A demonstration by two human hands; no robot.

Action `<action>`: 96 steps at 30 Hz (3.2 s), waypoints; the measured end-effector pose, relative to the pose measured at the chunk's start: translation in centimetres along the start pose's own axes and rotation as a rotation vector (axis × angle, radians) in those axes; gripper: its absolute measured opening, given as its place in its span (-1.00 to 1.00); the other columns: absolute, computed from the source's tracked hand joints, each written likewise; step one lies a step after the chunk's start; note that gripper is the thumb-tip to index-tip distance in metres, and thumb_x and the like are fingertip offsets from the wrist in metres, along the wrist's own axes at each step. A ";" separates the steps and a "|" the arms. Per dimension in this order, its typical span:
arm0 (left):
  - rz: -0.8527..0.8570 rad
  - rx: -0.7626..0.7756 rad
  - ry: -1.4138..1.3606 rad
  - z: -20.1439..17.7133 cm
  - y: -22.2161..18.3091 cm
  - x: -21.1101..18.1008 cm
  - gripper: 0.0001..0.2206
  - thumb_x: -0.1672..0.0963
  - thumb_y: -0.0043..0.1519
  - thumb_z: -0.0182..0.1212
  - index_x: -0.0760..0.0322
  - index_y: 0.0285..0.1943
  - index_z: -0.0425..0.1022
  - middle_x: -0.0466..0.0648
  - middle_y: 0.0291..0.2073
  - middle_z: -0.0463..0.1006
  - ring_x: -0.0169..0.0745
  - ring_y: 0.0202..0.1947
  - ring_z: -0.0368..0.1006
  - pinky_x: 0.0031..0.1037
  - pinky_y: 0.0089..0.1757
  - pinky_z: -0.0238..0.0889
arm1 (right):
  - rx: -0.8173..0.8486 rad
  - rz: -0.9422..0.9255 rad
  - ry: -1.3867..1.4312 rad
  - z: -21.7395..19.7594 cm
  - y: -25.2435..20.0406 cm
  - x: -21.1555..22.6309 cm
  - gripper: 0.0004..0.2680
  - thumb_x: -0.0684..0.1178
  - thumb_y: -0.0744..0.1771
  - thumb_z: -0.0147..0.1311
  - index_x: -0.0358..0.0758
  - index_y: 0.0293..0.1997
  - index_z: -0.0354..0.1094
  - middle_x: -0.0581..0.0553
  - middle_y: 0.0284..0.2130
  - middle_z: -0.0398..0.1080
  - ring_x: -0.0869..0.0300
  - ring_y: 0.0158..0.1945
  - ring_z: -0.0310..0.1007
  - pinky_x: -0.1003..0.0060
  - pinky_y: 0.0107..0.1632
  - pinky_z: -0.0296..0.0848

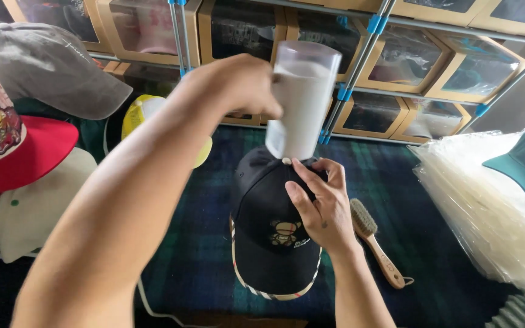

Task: Brushing and steaming a baseball cap to clean and reshape it.

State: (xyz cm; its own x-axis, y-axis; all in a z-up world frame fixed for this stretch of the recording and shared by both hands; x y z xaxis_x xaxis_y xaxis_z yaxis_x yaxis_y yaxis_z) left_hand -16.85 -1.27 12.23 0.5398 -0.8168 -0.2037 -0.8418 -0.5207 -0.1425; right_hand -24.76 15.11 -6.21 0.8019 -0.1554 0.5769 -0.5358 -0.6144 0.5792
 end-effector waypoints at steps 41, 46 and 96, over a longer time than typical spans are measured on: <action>-0.260 -0.158 -1.382 25.7 -2.4 21.6 -0.71 0.13 0.15 0.31 0.54 -0.14 0.44 0.25 -0.62 0.46 0.10 -0.69 0.46 -0.14 -0.59 0.45 | 0.028 0.093 0.068 0.2 0.5 -0.2 -0.63 0.21 0.35 0.11 0.06 0.31 0.37 -0.30 0.19 0.20 -0.24 0.35 0.22 -0.11 0.37 0.14; -0.050 -0.344 -1.290 19.1 -5.8 17.1 -0.80 0.14 0.16 0.32 0.43 -0.25 0.44 0.16 -0.77 0.47 0.01 -0.79 0.47 -0.21 -0.60 0.43 | 0.157 0.071 -0.033 0.2 4.3 1.2 -0.71 0.21 0.33 0.22 -0.07 0.07 0.42 -0.21 0.03 0.37 -0.12 0.27 0.36 -0.01 0.35 0.23; -0.035 -0.593 -0.659 18.7 -6.7 18.4 -0.55 -0.07 0.17 0.32 0.39 -0.03 0.49 0.41 -0.35 0.58 0.55 -0.16 0.51 0.31 -0.19 0.34 | 0.349 0.351 -0.013 0.7 5.9 2.1 -0.60 0.24 0.39 -0.29 0.09 0.33 0.34 -0.03 0.09 0.50 -0.01 0.34 0.29 0.00 0.42 0.16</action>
State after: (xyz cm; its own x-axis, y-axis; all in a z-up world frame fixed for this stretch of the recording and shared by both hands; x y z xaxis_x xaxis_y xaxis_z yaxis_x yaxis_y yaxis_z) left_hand -1.12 -8.13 -8.67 0.3075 -0.5843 -0.7510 -0.5930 -0.7349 0.3290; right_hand -26.04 10.62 -2.05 0.5936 -0.4078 0.6937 -0.6553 -0.7454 0.1225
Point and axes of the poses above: each hand's wrist, its own y-axis towards the middle knuckle, its own z-axis out of the palm, x = y × z, the point moved 4 cm from there along y, towards the middle knuckle
